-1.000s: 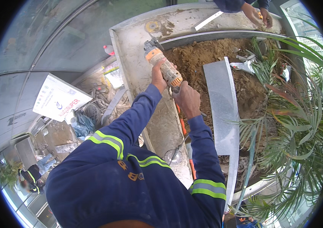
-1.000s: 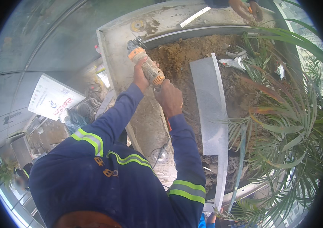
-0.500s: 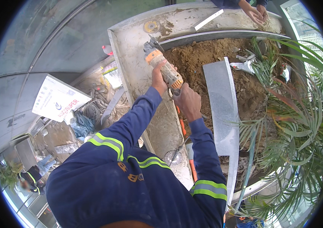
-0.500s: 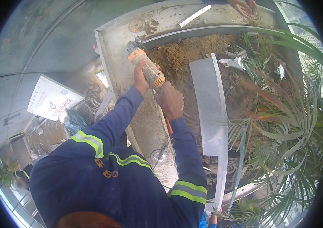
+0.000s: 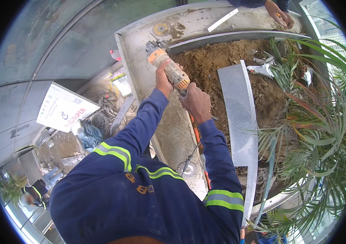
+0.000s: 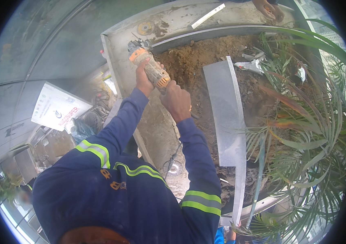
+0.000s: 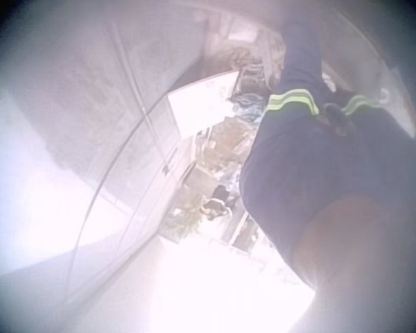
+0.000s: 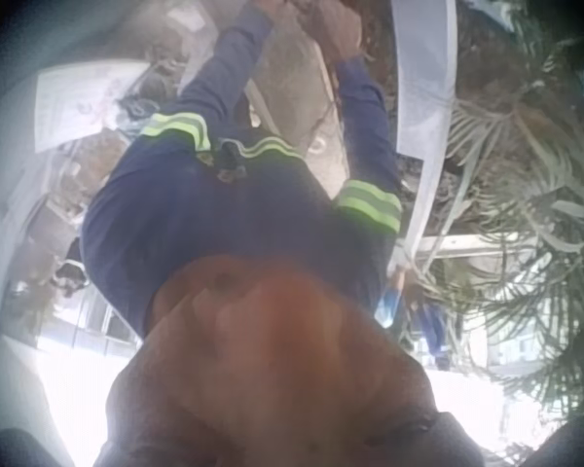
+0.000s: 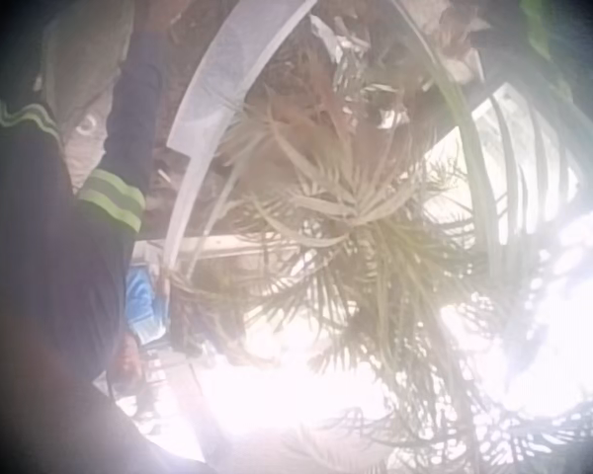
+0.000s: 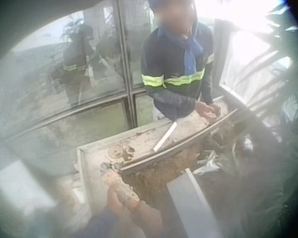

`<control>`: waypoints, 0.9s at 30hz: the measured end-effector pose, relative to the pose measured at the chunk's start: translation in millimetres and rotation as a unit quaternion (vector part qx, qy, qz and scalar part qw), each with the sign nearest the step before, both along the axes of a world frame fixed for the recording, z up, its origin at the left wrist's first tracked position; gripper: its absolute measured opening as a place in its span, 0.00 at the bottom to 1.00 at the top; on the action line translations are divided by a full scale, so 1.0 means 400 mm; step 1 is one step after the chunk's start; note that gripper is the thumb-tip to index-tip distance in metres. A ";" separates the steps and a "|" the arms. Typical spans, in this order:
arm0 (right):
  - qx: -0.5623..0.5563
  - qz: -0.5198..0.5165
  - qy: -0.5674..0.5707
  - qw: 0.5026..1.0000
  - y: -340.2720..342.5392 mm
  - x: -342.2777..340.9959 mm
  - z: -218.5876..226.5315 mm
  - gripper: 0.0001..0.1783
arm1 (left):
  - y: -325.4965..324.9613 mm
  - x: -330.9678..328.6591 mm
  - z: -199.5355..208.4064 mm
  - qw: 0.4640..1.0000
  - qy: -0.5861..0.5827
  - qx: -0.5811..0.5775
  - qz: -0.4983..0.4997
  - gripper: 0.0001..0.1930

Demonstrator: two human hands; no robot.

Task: The person positions a long metal strip along the edge of a concrete planter, then uses an angle grinder to cut the strip. Another worker assists by holding the strip in place during the cut.

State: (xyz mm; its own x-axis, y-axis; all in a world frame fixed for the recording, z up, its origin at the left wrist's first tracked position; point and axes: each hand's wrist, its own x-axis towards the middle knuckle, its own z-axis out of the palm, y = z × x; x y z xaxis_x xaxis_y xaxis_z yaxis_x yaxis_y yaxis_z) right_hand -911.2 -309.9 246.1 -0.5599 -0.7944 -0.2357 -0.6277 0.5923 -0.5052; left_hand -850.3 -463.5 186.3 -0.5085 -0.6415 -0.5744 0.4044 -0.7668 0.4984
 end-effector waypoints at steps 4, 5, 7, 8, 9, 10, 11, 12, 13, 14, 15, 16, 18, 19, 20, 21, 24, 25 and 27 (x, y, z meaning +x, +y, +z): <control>0.009 -0.007 -0.001 1.000 0.010 -0.003 0.001 0.21 | 0.012 -0.007 -0.005 1.000 0.001 -0.003 -0.006 0.23; 0.010 -0.010 0.003 1.000 0.015 -0.005 0.000 0.21 | 0.018 -0.011 -0.006 1.000 0.001 -0.003 -0.012 0.23; 0.011 -0.016 0.011 1.000 0.026 -0.009 -0.002 0.21 | 0.032 -0.018 -0.007 1.000 -0.003 0.008 -0.015 0.23; 0.017 -0.013 0.008 1.000 0.031 -0.011 0.002 0.21 | 0.039 -0.019 -0.008 1.000 -0.006 0.017 -0.010 0.22; 0.024 -0.009 0.006 1.000 0.037 -0.012 0.007 0.20 | 0.046 -0.019 -0.009 1.000 -0.010 0.026 -0.005 0.22; 0.030 -0.005 0.004 1.000 0.042 -0.012 0.010 0.20 | 0.051 -0.018 -0.009 1.000 -0.009 0.025 -0.006 0.22; 0.034 -0.013 0.004 0.999 0.047 -0.011 0.011 0.20 | 0.060 -0.017 -0.014 1.000 -0.008 0.026 -0.008 0.22; 0.038 -0.020 0.003 0.999 0.052 -0.010 0.009 0.20 | 0.067 -0.017 -0.018 1.000 -0.006 0.027 -0.010 0.22; 0.042 -0.027 0.002 0.999 0.057 -0.009 0.009 0.20 | 0.074 -0.017 -0.023 1.000 -0.006 0.028 -0.010 0.22; 0.046 -0.025 -0.003 0.999 0.063 -0.009 0.010 0.20 | 0.080 -0.018 -0.026 0.999 -0.006 0.030 -0.011 0.22; 0.049 -0.023 -0.008 0.999 0.070 -0.011 0.011 0.20 | 0.085 -0.017 -0.029 0.999 -0.007 0.032 -0.012 0.22; 0.052 -0.021 -0.013 0.998 0.075 -0.011 0.012 0.21 | 0.089 -0.015 -0.031 0.999 -0.006 0.031 -0.010 0.22; 0.052 -0.018 -0.010 0.998 0.085 -0.010 0.014 0.21 | 0.099 -0.019 -0.030 1.000 -0.003 0.029 -0.011 0.22; 0.052 -0.017 -0.009 0.998 0.088 -0.011 0.015 0.21 | 0.103 -0.019 -0.029 1.000 -0.004 0.029 -0.011 0.22; 0.051 -0.017 -0.008 0.999 0.090 -0.012 0.012 0.21 | 0.104 -0.019 -0.027 0.999 -0.006 0.029 -0.012 0.22; 0.051 -0.017 -0.006 0.999 0.091 -0.012 0.008 0.21 | 0.105 -0.019 -0.025 0.999 -0.008 0.029 -0.013 0.21; 0.044 -0.021 -0.003 0.999 0.082 -0.012 0.004 0.21 | 0.096 -0.019 -0.023 0.999 -0.009 0.029 -0.008 0.20; 0.041 -0.022 -0.002 0.999 0.075 -0.011 0.004 0.21 | 0.090 -0.018 -0.022 1.000 -0.011 0.025 -0.011 0.20; 0.036 -0.019 -0.004 0.999 0.061 -0.013 0.006 0.21 | 0.073 -0.017 -0.013 1.000 -0.014 0.018 -0.018 0.20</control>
